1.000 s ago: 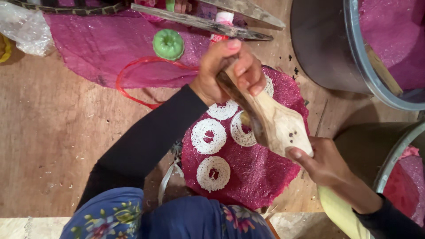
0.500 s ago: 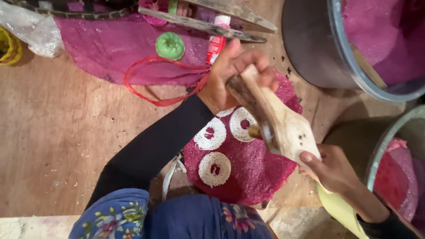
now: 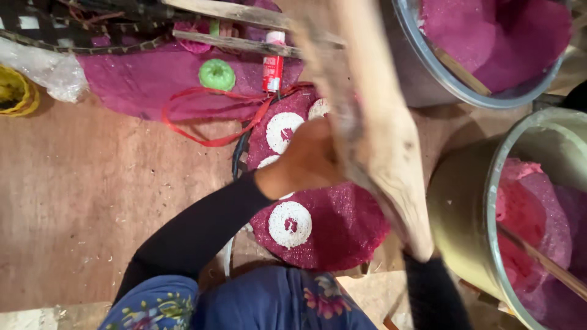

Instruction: The person uses a wooden mold to press white ring-shaped dough onto pink circular sheets, handles several woven trays, and uses a spatula to spread paste in a large bowl.

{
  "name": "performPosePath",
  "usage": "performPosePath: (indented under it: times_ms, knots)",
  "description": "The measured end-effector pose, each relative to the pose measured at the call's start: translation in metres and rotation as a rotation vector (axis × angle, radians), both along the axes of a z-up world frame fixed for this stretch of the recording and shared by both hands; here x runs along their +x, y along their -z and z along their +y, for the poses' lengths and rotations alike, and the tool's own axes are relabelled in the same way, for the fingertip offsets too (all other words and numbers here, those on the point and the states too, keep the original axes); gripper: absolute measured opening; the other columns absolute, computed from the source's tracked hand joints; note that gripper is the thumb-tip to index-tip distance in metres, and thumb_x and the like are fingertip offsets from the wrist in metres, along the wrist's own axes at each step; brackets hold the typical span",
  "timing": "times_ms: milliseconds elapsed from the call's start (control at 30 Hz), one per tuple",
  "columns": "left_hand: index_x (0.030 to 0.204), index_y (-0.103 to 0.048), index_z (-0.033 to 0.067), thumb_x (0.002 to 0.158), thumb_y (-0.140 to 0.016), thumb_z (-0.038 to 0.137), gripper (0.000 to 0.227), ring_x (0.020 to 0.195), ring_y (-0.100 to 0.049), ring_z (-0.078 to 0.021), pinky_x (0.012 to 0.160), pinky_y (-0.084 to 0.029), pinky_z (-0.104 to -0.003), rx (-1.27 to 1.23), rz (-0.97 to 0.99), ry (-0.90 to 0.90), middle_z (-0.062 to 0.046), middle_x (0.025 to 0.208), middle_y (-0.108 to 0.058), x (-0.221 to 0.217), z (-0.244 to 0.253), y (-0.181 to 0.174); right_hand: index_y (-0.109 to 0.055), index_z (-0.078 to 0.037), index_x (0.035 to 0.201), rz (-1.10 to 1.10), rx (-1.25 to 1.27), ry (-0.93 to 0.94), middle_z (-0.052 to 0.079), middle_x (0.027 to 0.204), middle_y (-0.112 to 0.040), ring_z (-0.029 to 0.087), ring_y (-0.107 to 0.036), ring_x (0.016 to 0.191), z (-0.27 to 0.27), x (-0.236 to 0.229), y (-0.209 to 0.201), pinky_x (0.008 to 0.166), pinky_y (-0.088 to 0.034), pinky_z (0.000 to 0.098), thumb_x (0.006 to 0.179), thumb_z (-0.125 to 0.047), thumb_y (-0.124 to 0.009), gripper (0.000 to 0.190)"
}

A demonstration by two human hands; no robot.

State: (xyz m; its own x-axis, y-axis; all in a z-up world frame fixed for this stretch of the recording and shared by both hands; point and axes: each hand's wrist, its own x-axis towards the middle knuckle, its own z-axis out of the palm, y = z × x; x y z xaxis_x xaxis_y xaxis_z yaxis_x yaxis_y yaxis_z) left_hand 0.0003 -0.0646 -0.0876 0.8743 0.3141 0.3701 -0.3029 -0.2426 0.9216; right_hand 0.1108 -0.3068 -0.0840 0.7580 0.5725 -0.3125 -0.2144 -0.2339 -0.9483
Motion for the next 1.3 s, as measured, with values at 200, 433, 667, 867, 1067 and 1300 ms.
performPosePath:
  times_ms: [200, 433, 667, 867, 1067, 1300]
  knots:
    - [0.118, -0.07, 0.0036, 0.076, -0.095, 0.014, 0.05, 0.108, -0.073, -0.0235, 0.097, -0.058, -0.036, 0.134, -0.141, -0.375, -0.011, 0.114, -0.074, -0.048, 0.013, 0.0, -0.064, -0.007, 0.129, -0.937, -0.376, -0.583, 0.019, 0.136, -0.063, 0.036, -0.057, 0.13, 0.057, -0.016, 0.068, 0.112, -0.043, 0.0448, 0.077, -0.044, -0.086, 0.068]
    - [0.123, -0.067, -0.0006, 0.079, -0.092, 0.01, 0.052, 0.107, -0.071, -0.0158, 0.096, -0.059, -0.032, -0.298, -0.112, -0.344, -0.009, 0.119, -0.075, -0.076, 0.01, 0.004, -0.063, -0.009, 0.138, -1.163, -0.24, -0.562, 0.018, 0.135, -0.064, 0.034, -0.062, 0.124, 0.051, -0.014, 0.087, 0.106, -0.048, 0.0425, 0.085, -0.039, -0.082, 0.063]
    - [0.124, -0.065, -0.0012, 0.077, -0.092, 0.009, 0.055, 0.108, -0.072, -0.0151, 0.096, -0.059, -0.031, -0.29, -0.07, -0.37, -0.009, 0.119, -0.075, -0.088, -0.002, 0.013, -0.07, -0.022, 0.131, -1.245, -0.206, -0.679, 0.006, 0.137, -0.066, 0.031, -0.063, 0.125, 0.053, -0.007, 0.1, 0.105, -0.049, 0.0416, 0.094, -0.031, -0.075, 0.039]
    - [0.124, -0.065, -0.0017, 0.077, -0.092, 0.009, 0.055, 0.104, -0.074, -0.0147, 0.092, -0.061, -0.03, -0.338, -0.052, -0.398, -0.009, 0.117, -0.076, -0.09, -0.008, 0.017, -0.036, -0.02, 0.147, -0.598, 0.121, -0.477, 0.016, 0.135, -0.061, 0.032, -0.061, 0.122, 0.044, -0.019, 0.062, 0.103, -0.053, 0.0415, 0.086, -0.026, -0.083, 0.077]
    - [0.122, -0.068, -0.0024, 0.079, -0.091, 0.01, 0.05, 0.105, -0.075, -0.0148, 0.094, -0.062, -0.031, -0.294, -0.024, -0.435, -0.009, 0.117, -0.076, -0.104, -0.004, 0.016, -0.042, -0.002, 0.149, -0.869, -0.319, -0.429, 0.025, 0.134, -0.061, 0.039, -0.065, 0.122, -0.006, -0.041, 0.017, 0.104, -0.053, 0.0456, 0.064, -0.025, -0.093, 0.101]
    - [0.12, -0.068, -0.002, 0.08, -0.091, 0.012, 0.048, 0.104, -0.073, -0.0144, 0.093, -0.06, -0.03, -0.249, -0.017, -0.447, -0.009, 0.116, -0.076, -0.1, -0.01, 0.019, -0.043, 0.008, 0.14, -1.106, -0.195, -0.346, 0.033, 0.135, -0.054, 0.047, -0.052, 0.124, -0.016, -0.07, 0.06, 0.103, -0.043, 0.0501, 0.065, -0.03, -0.092, 0.098]
